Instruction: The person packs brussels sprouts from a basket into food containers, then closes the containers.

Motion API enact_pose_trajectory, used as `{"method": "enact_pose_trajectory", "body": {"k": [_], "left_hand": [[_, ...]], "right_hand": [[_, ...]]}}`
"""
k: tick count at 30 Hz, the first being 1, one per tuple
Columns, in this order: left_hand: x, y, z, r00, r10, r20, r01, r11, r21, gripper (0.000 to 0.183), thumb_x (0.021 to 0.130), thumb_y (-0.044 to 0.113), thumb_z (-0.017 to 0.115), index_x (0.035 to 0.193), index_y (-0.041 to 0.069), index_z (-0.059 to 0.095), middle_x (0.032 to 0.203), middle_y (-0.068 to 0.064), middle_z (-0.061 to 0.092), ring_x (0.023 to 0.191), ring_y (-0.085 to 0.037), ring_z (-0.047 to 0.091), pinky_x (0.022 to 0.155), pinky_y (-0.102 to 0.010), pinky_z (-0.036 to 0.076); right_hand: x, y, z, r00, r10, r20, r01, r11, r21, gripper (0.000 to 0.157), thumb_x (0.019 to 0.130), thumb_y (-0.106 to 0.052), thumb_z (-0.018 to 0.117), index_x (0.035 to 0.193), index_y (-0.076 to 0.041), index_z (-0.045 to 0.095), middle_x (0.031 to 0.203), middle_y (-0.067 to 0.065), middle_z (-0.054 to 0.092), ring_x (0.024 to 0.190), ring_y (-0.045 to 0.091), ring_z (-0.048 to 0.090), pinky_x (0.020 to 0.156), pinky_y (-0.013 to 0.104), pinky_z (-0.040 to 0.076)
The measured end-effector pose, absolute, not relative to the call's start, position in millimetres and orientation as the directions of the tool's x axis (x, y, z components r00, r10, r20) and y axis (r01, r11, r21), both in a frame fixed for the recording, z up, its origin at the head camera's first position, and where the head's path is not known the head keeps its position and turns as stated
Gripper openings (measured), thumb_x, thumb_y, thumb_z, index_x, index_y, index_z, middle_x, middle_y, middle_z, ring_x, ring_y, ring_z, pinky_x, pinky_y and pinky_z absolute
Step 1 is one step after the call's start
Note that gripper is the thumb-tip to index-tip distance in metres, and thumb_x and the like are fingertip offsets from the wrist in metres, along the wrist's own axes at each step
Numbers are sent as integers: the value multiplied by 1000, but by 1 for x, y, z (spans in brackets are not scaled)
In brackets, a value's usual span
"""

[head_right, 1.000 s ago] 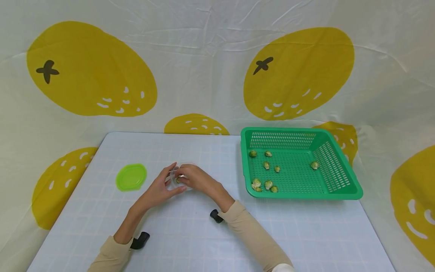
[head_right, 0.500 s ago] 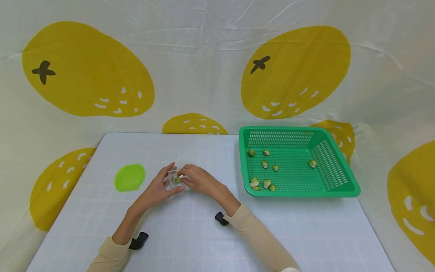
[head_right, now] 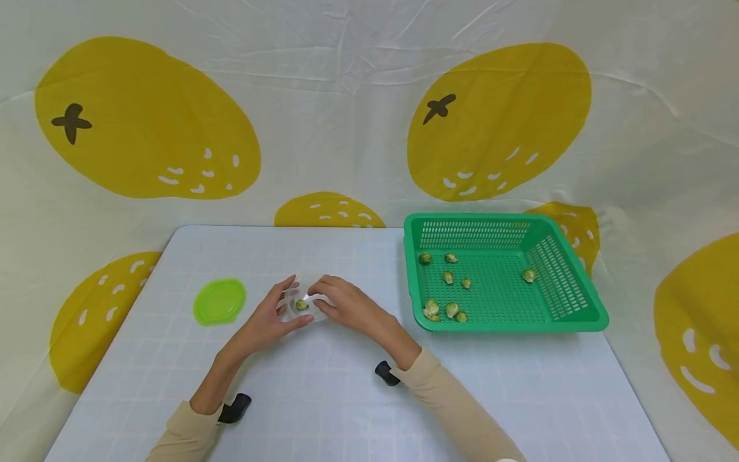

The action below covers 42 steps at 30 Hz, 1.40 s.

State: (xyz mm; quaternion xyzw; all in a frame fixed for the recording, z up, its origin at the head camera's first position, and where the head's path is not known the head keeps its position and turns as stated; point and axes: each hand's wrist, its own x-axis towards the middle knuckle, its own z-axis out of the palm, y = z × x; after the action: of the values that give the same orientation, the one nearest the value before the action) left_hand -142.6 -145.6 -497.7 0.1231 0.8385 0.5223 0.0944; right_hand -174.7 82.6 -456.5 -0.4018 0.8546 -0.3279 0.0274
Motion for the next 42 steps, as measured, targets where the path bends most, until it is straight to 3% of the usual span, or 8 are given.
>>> {"method": "enact_pose_trajectory", "body": {"k": [11,22,29,42], "left_hand": [[-146,-141,-499,-956,289,-52,88,453,887,108,84,40,87,162,4,22,164,-18,28,150,-36,31,117,-53,35],[-142,-146,-502,-960,256,-110,22,463,886,109,83,43,86,163,10,20,164,-17,29,151,-34,29,118,-51,34],[-142,-146,-503,-957,283,-69,64,435,898,107,85,39,86,163,5,20,164,-19,27,151,-36,29,118,-51,34],[-144,-147,-501,-953,296,-56,79,425,902,108,84,38,87,163,7,20,164,-19,28,151,-36,29,118,-50,34]], "right_hand": [[-170,106,-444,-692,-662,286,-686,481,-546,20,97,-4,70,118,-5,70,116,6,69,111,20,64,101,32,54],[-170,131,-438,-688,-595,416,-719,480,-503,16,96,-1,71,112,-5,73,109,5,71,107,21,65,95,33,57],[-171,149,-436,-687,-546,481,-727,493,-478,15,95,0,72,109,-4,73,106,8,72,104,23,66,90,35,58],[-170,186,-428,-731,-443,519,-678,554,-482,18,96,1,70,113,-2,71,112,10,70,107,26,65,89,41,58]]}}
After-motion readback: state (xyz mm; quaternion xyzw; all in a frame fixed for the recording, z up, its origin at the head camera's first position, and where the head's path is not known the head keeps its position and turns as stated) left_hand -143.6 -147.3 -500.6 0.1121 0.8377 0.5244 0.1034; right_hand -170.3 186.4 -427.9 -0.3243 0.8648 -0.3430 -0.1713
